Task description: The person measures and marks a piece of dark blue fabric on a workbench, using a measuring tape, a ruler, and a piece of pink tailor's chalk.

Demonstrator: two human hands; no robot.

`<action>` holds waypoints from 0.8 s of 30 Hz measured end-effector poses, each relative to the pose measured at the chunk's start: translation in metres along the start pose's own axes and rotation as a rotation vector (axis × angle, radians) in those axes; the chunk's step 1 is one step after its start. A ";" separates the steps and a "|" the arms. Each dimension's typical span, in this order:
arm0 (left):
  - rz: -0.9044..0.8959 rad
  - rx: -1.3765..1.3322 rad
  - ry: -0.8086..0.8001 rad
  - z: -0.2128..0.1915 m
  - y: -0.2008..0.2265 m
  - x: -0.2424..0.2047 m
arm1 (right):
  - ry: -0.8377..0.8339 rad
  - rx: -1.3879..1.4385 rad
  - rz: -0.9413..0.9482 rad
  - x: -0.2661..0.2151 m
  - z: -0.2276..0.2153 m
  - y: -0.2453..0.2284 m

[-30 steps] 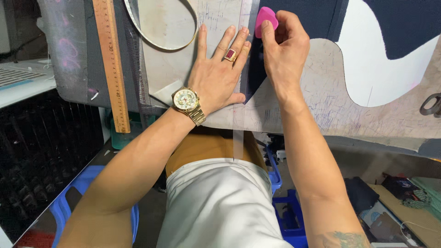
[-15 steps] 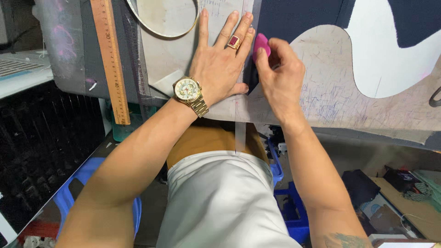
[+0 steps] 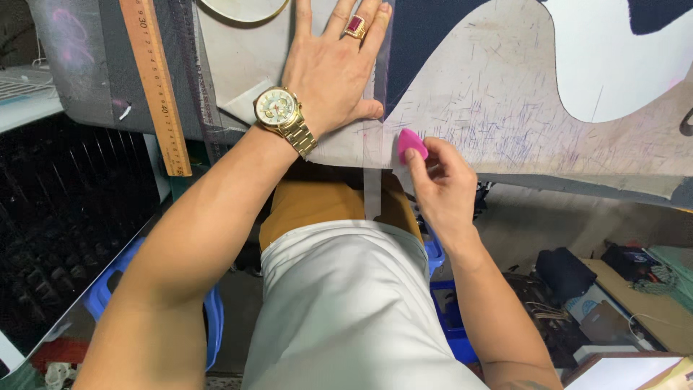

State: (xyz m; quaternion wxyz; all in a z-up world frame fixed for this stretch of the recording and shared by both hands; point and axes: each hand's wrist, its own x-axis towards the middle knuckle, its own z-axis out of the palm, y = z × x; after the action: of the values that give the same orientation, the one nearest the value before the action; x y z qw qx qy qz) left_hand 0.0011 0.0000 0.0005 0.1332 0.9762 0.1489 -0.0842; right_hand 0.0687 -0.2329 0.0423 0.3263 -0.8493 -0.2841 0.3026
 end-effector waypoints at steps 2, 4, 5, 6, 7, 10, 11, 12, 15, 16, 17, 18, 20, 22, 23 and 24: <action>0.007 0.007 -0.004 -0.001 0.000 0.001 | 0.016 0.069 0.060 0.002 -0.005 0.002; -0.003 0.034 0.012 -0.003 0.000 -0.002 | 0.047 0.135 0.066 0.002 -0.007 0.007; -0.003 0.038 0.015 -0.003 -0.001 -0.007 | 0.049 0.138 0.062 -0.001 -0.009 0.009; -0.010 -0.042 0.001 -0.004 -0.003 -0.011 | 0.039 0.157 0.087 -0.005 -0.011 0.010; -0.015 -0.117 -0.006 -0.006 -0.005 -0.013 | 0.033 0.178 0.106 -0.006 -0.013 0.012; -0.120 -0.173 -0.094 -0.009 -0.012 -0.039 | 0.019 0.217 0.168 -0.019 -0.025 0.016; -0.117 -0.165 -0.087 -0.008 -0.012 -0.050 | 0.026 0.222 0.160 -0.023 -0.027 0.021; -0.108 -0.153 0.073 -0.006 -0.012 -0.061 | 0.037 0.241 0.209 -0.027 -0.028 0.027; -0.121 -0.153 0.239 0.007 0.000 -0.087 | 0.039 0.296 0.250 -0.036 -0.033 0.038; -0.146 -0.175 0.239 0.012 0.005 -0.095 | 0.029 0.323 0.250 -0.039 -0.034 0.040; -0.143 -0.168 0.249 0.019 -0.001 -0.097 | 0.035 0.327 0.240 -0.040 -0.033 0.044; -0.119 -0.139 0.253 0.025 -0.007 -0.100 | 0.034 0.350 0.247 -0.040 -0.032 0.049; -0.090 -0.107 0.262 0.033 -0.017 -0.104 | 0.039 0.376 0.250 -0.045 -0.034 0.051; -0.038 -0.099 0.247 0.032 -0.029 -0.100 | 0.008 0.365 0.285 -0.045 -0.040 0.042; -0.034 -0.093 0.255 0.031 -0.028 -0.097 | 0.015 0.368 0.276 -0.047 -0.043 0.042; -0.070 -0.073 0.282 0.030 -0.028 -0.093 | 0.016 0.361 0.265 -0.049 -0.046 0.041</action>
State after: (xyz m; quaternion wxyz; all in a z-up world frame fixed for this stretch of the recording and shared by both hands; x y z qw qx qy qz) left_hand -0.0990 -0.0077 -0.0154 0.1432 0.9671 0.2031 0.0545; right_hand 0.0801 -0.3090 0.0564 0.4328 -0.8092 -0.1086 0.3822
